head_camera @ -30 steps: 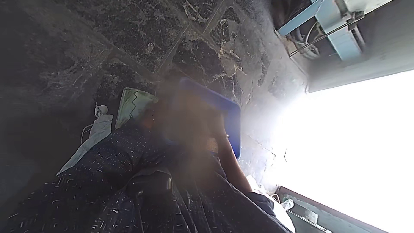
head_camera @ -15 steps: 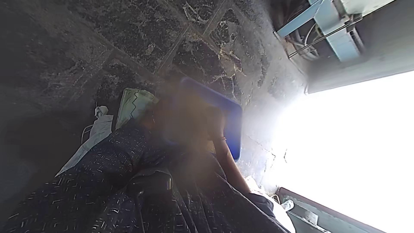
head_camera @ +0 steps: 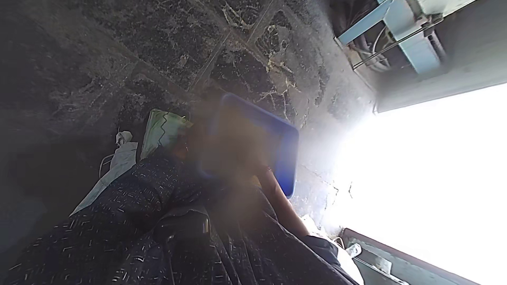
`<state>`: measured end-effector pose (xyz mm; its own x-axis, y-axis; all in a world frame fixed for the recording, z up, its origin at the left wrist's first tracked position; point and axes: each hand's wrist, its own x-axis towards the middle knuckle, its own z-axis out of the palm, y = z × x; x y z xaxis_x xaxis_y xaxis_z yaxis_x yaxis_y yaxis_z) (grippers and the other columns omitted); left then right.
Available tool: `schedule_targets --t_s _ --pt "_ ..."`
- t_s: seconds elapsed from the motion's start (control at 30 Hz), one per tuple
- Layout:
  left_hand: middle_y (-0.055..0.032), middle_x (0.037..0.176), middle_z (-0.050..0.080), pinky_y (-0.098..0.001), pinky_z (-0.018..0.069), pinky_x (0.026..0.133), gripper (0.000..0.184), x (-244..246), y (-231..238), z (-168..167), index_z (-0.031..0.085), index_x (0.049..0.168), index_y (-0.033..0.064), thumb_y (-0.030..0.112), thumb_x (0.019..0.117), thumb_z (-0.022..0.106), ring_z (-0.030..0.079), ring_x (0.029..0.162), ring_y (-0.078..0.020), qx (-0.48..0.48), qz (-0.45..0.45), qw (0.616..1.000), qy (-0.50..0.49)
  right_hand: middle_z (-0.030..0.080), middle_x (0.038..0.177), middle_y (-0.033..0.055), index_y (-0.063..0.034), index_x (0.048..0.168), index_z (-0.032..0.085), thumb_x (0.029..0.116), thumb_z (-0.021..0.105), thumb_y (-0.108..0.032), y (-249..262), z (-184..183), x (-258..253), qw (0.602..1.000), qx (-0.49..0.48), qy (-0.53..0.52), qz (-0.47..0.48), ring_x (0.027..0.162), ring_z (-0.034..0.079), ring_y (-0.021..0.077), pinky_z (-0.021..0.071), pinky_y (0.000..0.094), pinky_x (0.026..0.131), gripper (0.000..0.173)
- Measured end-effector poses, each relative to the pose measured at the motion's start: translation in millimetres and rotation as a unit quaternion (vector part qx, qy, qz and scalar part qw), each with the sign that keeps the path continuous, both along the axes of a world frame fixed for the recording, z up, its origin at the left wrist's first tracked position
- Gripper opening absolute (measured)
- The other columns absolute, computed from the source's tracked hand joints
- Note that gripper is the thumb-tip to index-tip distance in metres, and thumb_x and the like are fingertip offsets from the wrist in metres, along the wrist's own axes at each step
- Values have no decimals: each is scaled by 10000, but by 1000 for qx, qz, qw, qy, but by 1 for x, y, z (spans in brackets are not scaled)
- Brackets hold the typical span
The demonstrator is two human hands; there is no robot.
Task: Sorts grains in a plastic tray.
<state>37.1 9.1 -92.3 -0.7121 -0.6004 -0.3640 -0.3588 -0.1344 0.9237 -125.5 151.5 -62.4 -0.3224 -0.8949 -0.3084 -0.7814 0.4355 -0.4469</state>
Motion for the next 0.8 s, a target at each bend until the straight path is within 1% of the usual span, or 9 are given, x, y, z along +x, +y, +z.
schedule_targets --t_s 0.07,0.13,0.2,0.3,0.37,0.5,0.63,0.7,0.8 --pt "-246 1104 646 -402 531 865 499 1 0 0 568 1265 -125 -160 790 713 639 929 -243 -7 0 1000 -2 657 1240 268 6 1265 701 944 722 -158 -2 4 5 999 -21 0 29 1163 608 454 470 592 982 361" --pt "-268 1131 644 -433 525 895 503 1 0 1 565 1282 -131 -148 800 707 643 968 -276 -16 -5 1000 -4 686 1143 254 12 1218 718 963 694 -114 -4 11 9 999 -12 -28 24 1049 666 415 518 563 917 285" --pt "-296 1163 636 -477 511 930 518 0 0 1 552 1301 -141 -142 805 701 643 1013 -323 -25 -8 1000 -9 688 1108 255 40 1204 709 983 678 -109 -3 10 10 999 -13 -47 17 1002 678 397 529 546 901 267" --pt "-303 1178 636 -511 495 956 530 0 -1 1 555 1320 -129 -123 811 704 640 1045 -354 -36 -10 999 -24 707 1121 279 84 1178 695 975 677 -83 3 -1 5 997 -64 -32 -4 1030 697 425 529 574 934 263" --pt "-296 1186 635 -514 488 960 538 -1 -2 -1 557 1327 -121 -96 812 708 634 1056 -356 -38 -13 999 -35 727 1006 270 93 1099 707 990 655 -100 8 -10 0 990 -135 -7 -25 931 721 412 555 572 858 228" --pt "-281 1204 631 -507 503 945 567 -1 -2 -1 552 1329 -111 -92 782 704 635 1060 -336 -22 -5 999 -39 688 789 206 66 1002 709 1045 570 -201 10 -21 -10 980 -184 5 -78 730 681 344 538 543 704 305" --pt "-283 1178 638 -480 511 931 531 -1 -1 0 564 1305 -123 -131 793 705 644 1030 -317 -18 -3 1000 -16 597 640 118 41 861 704 1057 515 -292 13 -25 -7 968 -234 2 -91 582 575 217 480 423 584 430" --pt "-262 1149 644 -444 527 900 514 -2 0 0 574 1282 -118 -162 786 700 646 988 -284 -2 9 1000 -8 610 636 123 34 830 708 1060 500 -326 13 -26 -7 966 -244 -3 -89 585 592 218 485 429 593 475" --pt "-279 1155 644 -475 524 915 519 -1 0 0 573 1288 -119 -156 788 708 650 1007 -314 5 12 1000 -4 665 677 176 49 854 740 1052 510 -326 14 -25 -8 970 -226 21 -90 640 655 304 515 515 652 483"
